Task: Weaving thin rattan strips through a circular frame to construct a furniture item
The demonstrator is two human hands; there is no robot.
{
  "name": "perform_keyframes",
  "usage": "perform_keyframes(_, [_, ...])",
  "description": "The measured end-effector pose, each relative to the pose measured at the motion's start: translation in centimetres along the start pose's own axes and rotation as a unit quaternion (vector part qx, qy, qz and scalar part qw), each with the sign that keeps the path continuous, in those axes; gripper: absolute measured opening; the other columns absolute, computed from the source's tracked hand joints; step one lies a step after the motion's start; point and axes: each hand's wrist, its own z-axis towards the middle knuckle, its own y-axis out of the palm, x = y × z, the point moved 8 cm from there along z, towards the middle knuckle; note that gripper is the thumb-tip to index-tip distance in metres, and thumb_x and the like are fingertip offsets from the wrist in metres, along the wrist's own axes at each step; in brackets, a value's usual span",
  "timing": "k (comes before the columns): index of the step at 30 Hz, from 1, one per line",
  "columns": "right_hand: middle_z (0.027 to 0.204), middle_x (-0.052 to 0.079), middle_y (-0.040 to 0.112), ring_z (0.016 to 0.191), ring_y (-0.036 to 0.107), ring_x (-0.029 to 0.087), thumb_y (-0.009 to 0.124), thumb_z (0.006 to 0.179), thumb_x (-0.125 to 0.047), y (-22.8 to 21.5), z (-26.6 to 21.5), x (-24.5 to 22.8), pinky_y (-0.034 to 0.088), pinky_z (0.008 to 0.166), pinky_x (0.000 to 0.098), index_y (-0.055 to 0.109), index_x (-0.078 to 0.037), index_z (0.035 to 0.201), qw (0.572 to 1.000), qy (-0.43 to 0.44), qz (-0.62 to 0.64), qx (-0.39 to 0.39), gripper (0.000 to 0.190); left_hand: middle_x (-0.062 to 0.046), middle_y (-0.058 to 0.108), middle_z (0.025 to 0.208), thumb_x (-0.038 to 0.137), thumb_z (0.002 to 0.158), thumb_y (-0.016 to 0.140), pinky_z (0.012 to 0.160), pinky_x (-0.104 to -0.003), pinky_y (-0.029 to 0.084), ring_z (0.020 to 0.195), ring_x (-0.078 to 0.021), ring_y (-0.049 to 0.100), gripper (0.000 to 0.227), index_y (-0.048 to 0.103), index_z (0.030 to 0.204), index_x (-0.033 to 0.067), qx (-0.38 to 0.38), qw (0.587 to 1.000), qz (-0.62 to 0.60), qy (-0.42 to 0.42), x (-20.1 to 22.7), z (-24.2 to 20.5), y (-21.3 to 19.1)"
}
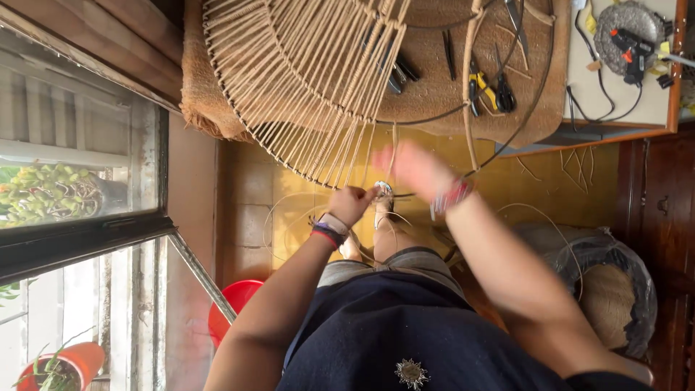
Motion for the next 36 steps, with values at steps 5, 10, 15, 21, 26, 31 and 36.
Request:
perform_keyframes(5, [0.089, 0.005, 0.074, 0.087, 0.075, 0.022, 0.063, 0.096, -0.045, -1.0, -0.4, -10.8, 0.058, 0.085, 0.0365, 0.073, -0.016, 0.100, 0.981, -0.118, 0.134, 0.078, 0.031, -0.014, 0.075, 0.083, 0.067, 0.098, 0.047, 0.082, -0.048, 0.062, 0.096, -0.0364, 0.075, 0.061, 0.079, 0.089, 0.0155, 0.078, 0.969, 0.232, 0.020, 1.0, 3.0, -0.5])
perform_keyframes(10, [0.058, -0.014, 0.032, 0.045, 0.035, 0.000, 0.052, 0.107, -0.038, -4.0, -0.1, -12.8, 0.030, 0.041, 0.0145, 0.068, -0.013, 0.116, 0.983, -0.158, 0.023, 0.093, 0.031, -0.013, 0.077, 0.086, 0.060, 0.101, 0.045, 0.091, -0.051, 0.056, 0.100, -0.0431, 0.070, 0.050, 0.079, 0.090, 0.0248, 0.075, 0.994, 0.070, 0.036, -2.9, 3.1, 1.6])
perform_keyframes(15, [0.063, -0.011, 0.046, 0.044, 0.034, 0.001, 0.049, 0.108, -0.034, -5.6, 5.0, -17.3, 0.031, 0.037, 0.0164, 0.065, -0.011, 0.127, 0.973, -0.163, -0.126, 0.099, 0.034, -0.010, 0.075, 0.121, 0.050, 0.104, 0.035, 0.095, -0.039, 0.052, 0.116, -0.0309, 0.069, 0.052, 0.072, 0.118, 0.0159, 0.089, 0.982, -0.064, 0.151, 0.6, -1.0, -1.7])
perform_keyframes(21, [0.072, -0.004, 0.047, 0.051, 0.046, 0.009, 0.047, 0.114, -0.033, -1.4, -6.7, -22.6, 0.037, 0.042, 0.0219, 0.053, -0.003, 0.135, 0.811, -0.560, -0.132, 0.110, 0.037, 0.008, 0.035, 0.054, 0.047, 0.106, 0.037, 0.048, -0.026, 0.032, 0.047, -0.0095, 0.036, 0.049, 0.074, 0.116, 0.0154, 0.046, 0.984, -0.125, 0.120, 1.3, -1.7, -0.8])
perform_keyframes(26, [0.074, 0.012, 0.065, 0.063, 0.073, 0.026, 0.049, 0.106, -0.029, -5.7, -2.3, 14.5, 0.064, 0.053, 0.0513, 0.068, 0.001, 0.115, 0.938, 0.164, -0.115, -0.283, 0.036, 0.000, 0.029, 0.050, 0.036, 0.106, 0.052, 0.031, -0.022, 0.025, 0.035, -0.0102, 0.030, 0.041, 0.068, 0.094, 0.0001, -0.052, 0.881, -0.471, -0.015, 3.8, -4.7, 0.9])
perform_keyframes(31, [0.083, 0.009, 0.077, 0.078, 0.072, 0.023, 0.049, 0.102, -0.026, 0.0, -1.6, 7.7, 0.055, 0.079, 0.0362, 0.066, -0.008, 0.095, 0.889, 0.069, -0.394, -0.223, 0.026, 0.002, 0.034, 0.047, 0.043, 0.101, 0.059, 0.029, -0.019, 0.023, 0.032, -0.0075, 0.030, 0.048, 0.060, 0.069, 0.0068, -0.091, 0.937, -0.336, -0.025, 2.6, -3.1, 0.7])
perform_keyframes(36, [0.112, 0.021, 0.074, 0.109, 0.073, 0.036, 0.050, 0.097, -0.042, -0.4, 0.9, -9.2, 0.055, 0.095, 0.0466, 0.069, -0.007, 0.100, 0.993, -0.023, 0.110, 0.046, 0.040, -0.012, 0.075, 0.080, 0.074, 0.085, 0.066, 0.086, -0.040, 0.055, 0.094, -0.0371, 0.073, 0.062, 0.078, 0.080, 0.0138, 0.002, 1.000, -0.029, -0.002, -0.8, 1.1, -0.5])
